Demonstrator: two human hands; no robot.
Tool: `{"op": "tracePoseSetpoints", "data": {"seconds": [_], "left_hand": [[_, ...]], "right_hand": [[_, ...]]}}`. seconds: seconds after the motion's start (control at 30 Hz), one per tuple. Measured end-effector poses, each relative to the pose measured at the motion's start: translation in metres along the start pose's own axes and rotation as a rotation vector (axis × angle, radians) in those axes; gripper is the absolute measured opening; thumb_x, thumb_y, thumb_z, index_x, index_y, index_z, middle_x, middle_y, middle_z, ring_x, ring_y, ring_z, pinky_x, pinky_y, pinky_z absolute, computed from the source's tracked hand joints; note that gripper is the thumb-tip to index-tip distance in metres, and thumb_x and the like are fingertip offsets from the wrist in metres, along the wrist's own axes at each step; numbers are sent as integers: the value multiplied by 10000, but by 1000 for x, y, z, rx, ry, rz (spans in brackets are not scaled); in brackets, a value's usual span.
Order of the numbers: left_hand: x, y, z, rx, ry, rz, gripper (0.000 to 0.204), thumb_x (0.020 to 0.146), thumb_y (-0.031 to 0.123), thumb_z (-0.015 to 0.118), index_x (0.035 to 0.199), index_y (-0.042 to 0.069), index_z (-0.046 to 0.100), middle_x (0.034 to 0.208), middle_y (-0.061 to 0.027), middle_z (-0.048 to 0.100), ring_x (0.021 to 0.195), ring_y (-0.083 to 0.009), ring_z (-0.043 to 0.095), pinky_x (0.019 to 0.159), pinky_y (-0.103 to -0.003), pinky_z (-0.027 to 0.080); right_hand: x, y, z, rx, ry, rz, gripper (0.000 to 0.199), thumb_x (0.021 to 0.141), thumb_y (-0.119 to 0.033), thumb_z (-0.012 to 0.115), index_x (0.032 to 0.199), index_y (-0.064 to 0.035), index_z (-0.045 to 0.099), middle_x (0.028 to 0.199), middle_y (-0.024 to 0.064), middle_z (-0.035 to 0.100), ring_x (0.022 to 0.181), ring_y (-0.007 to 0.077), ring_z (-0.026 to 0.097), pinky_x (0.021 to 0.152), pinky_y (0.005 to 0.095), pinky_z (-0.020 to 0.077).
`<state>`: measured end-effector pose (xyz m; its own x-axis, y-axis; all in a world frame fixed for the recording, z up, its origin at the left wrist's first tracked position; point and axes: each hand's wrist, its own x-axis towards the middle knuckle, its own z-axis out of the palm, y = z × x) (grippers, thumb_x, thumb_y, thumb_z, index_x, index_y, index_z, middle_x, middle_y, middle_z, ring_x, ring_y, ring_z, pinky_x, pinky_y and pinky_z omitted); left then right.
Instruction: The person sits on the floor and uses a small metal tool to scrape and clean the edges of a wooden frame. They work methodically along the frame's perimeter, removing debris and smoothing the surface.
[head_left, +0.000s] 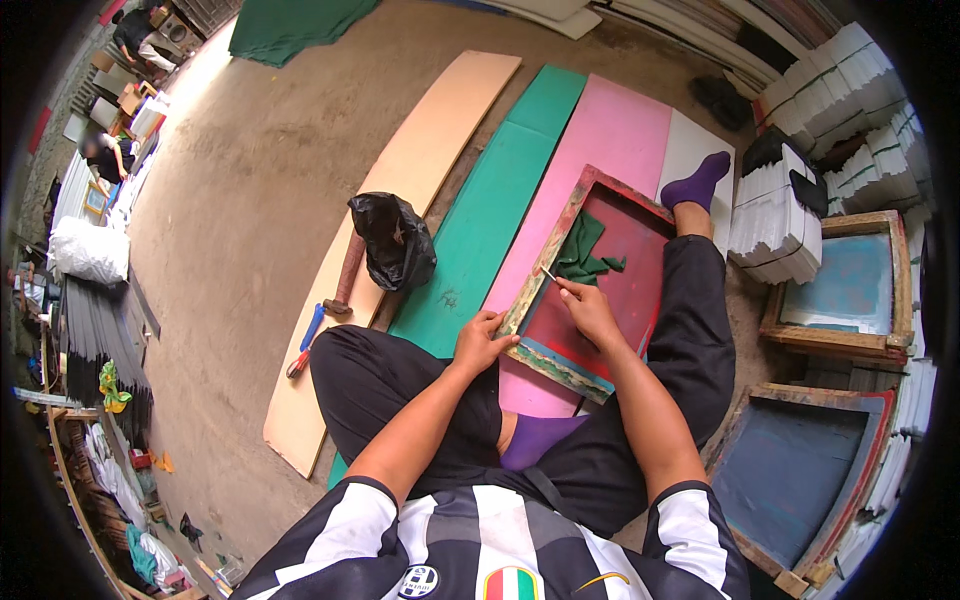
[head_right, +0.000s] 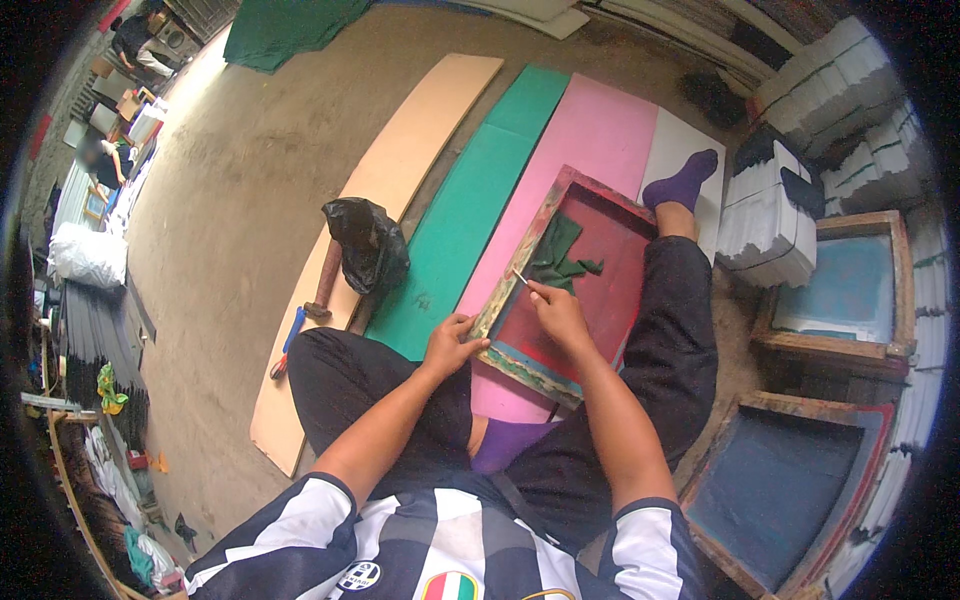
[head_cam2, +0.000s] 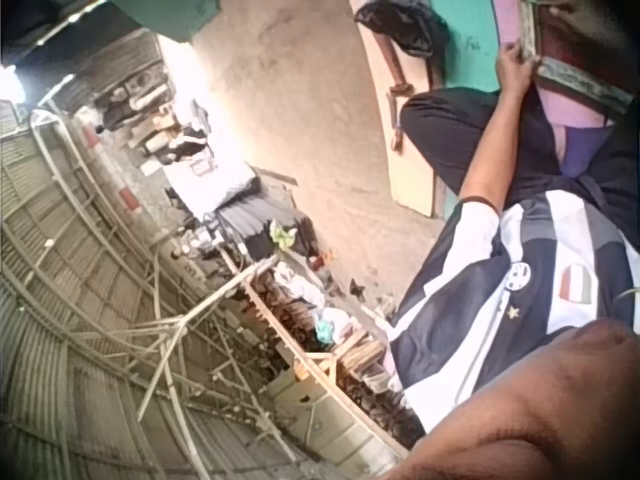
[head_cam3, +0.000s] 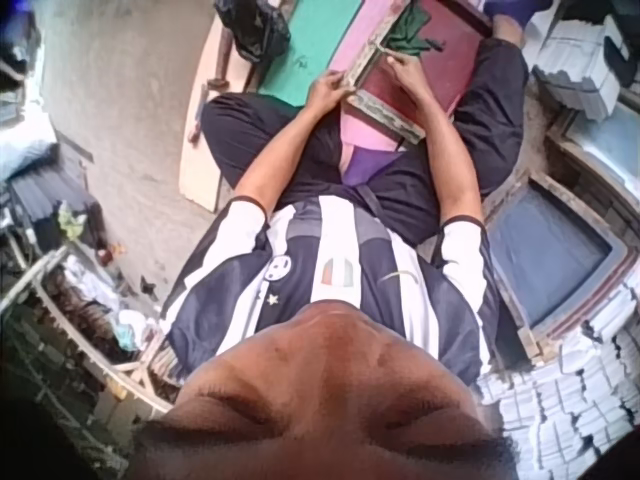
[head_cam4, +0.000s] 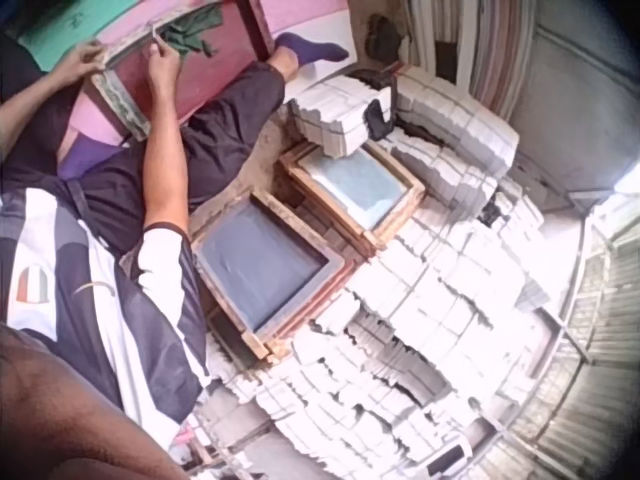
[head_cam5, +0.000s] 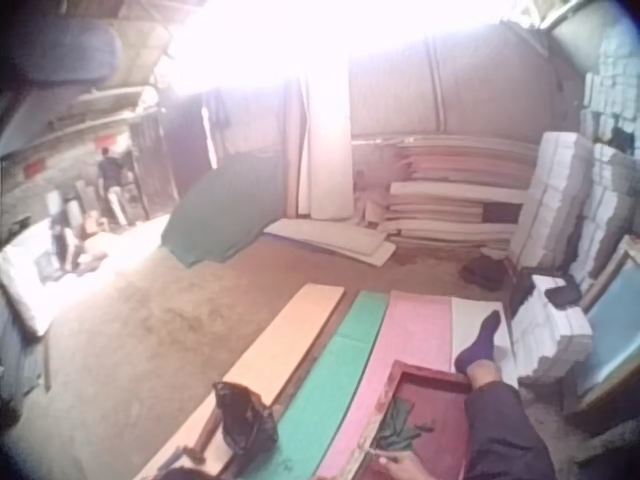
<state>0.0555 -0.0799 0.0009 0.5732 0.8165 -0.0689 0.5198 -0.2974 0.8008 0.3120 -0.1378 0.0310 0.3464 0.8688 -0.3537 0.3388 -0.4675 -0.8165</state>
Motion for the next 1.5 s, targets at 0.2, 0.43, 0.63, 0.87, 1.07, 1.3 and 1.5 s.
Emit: {"op": "tracePoseSetpoints", "data": {"seconds": [0.2,0.43,0.63,0.87,1.07,1.3,1.5], "left_hand": [[-2,-4,-1,28,10,26,577,793,367,843,1278,85,709,1080,-99,680,869,-262,672,786,-368,547],[-1,-3,0,16,-11,0,590,786,363,848,1288,89,704,1099,-91,680,881,-256,679,793,-373,548],[-2,0,-1,4,-27,-45,591,778,364,853,1286,100,707,1098,-80,681,853,-249,678,781,-367,550],[-2,0,-3,36,-7,-6,596,775,367,854,1288,103,704,1081,-82,679,848,-249,675,769,-358,548],[5,4,0,10,-40,-7,579,780,359,852,1276,95,712,1077,-93,681,873,-252,676,787,-355,546],[-1,-2,-2,-12,-19,-22,576,783,358,853,1274,92,714,1075,-93,683,855,-243,674,783,-354,546],[-1,-7,2,-6,6,3,579,782,379,852,1268,94,718,1078,-85,684,813,-236,671,759,-357,551]], "right_hand": [[-9,-33,0,-166,87,-12,377,993,-310,565,1338,-199,672,1196,218,698,1130,414,661,1000,461,505],[-12,-57,-2,-368,71,67,376,990,-281,532,1339,-248,669,1127,234,713,1062,423,682,940,533,527],[-16,-76,1,-414,38,133,377,991,-273,536,1343,-242,667,1142,248,704,1087,428,672,958,524,523],[-4,-37,3,-34,36,42,376,978,-223,601,1332,-114,666,1242,243,673,1207,393,640,1030,435,484],[32,44,20,204,145,-217,378,1032,-258,565,1395,-186,643,759,48,627,570,150,550,505,305,430],[-8,-27,-2,206,-48,243,390,1006,-278,575,1369,-158,652,1105,193,730,1003,332,703,858,420,539],[-22,-28,-1,-195,81,39,374,993,-307,573,1341,-213,671,1192,201,706,1131,398,666,976,467,516]]}}
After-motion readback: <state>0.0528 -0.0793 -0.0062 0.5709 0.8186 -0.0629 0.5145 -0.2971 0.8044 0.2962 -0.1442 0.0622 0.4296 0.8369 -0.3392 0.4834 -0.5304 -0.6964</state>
